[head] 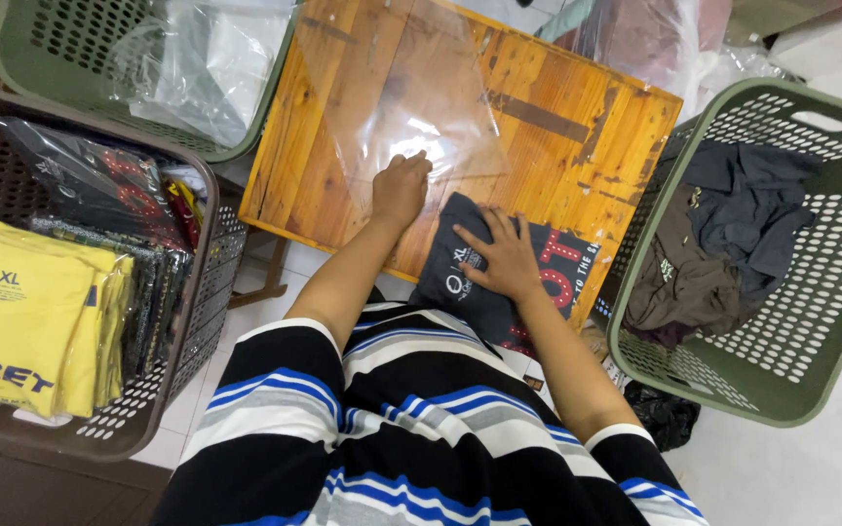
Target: Folding a t-shirt on a wooden table and then carefully placing it into a clear plastic bag for packaging.
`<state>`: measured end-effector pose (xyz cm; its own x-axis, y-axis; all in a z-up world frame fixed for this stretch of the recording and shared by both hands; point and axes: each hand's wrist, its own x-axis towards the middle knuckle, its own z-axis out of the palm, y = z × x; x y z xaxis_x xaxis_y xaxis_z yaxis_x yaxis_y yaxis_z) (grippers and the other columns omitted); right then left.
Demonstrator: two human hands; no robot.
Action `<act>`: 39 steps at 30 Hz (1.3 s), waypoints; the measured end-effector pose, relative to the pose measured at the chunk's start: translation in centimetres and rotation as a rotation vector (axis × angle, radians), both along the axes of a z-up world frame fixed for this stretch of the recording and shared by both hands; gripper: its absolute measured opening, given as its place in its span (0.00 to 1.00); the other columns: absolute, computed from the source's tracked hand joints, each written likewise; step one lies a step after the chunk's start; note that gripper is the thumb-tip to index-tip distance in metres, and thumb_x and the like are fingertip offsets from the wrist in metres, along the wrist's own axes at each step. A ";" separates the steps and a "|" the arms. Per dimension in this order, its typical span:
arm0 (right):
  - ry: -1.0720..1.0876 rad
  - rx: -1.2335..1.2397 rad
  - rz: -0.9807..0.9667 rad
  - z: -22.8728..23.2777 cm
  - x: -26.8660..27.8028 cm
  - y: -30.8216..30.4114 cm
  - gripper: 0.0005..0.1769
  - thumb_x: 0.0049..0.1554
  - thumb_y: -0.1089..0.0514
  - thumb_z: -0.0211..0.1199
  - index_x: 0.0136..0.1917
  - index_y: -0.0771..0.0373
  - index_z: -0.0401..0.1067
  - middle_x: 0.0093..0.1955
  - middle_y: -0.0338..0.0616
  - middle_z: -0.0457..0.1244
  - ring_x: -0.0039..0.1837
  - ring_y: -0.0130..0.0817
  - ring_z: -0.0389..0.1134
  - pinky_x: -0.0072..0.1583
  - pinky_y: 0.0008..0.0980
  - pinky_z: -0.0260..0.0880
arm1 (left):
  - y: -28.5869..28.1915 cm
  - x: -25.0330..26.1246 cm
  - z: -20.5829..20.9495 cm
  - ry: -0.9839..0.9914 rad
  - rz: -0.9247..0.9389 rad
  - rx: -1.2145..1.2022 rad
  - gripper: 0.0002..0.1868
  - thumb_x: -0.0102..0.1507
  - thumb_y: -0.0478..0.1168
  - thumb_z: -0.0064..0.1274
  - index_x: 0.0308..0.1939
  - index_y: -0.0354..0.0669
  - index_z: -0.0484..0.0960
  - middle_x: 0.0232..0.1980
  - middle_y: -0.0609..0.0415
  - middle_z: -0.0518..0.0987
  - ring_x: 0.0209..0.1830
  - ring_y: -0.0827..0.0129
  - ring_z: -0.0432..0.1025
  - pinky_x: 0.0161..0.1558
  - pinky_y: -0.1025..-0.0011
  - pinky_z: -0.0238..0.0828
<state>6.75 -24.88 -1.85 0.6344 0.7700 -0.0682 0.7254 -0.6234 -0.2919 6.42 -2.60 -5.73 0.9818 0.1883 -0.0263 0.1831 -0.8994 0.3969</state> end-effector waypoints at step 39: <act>0.102 -0.063 -0.473 0.8 2.8 3.8 0.37 0.44 0.29 0.50 0.65 0.34 0.51 0.71 0.55 0.34 0.71 0.51 0.32 0.61 0.52 0.37 | 0.0 -4.5 1.4 -0.018 -0.115 0.025 0.21 0.57 0.31 0.37 0.54 0.39 0.68 0.55 0.43 0.66 0.52 0.56 0.62 0.47 0.68 0.61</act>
<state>9.52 -21.07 -1.02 0.9014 0.3911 -0.1858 0.3277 -0.8966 -0.2978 1.90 -2.59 -4.31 0.9972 0.0751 -0.0056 0.0717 -0.9237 0.3764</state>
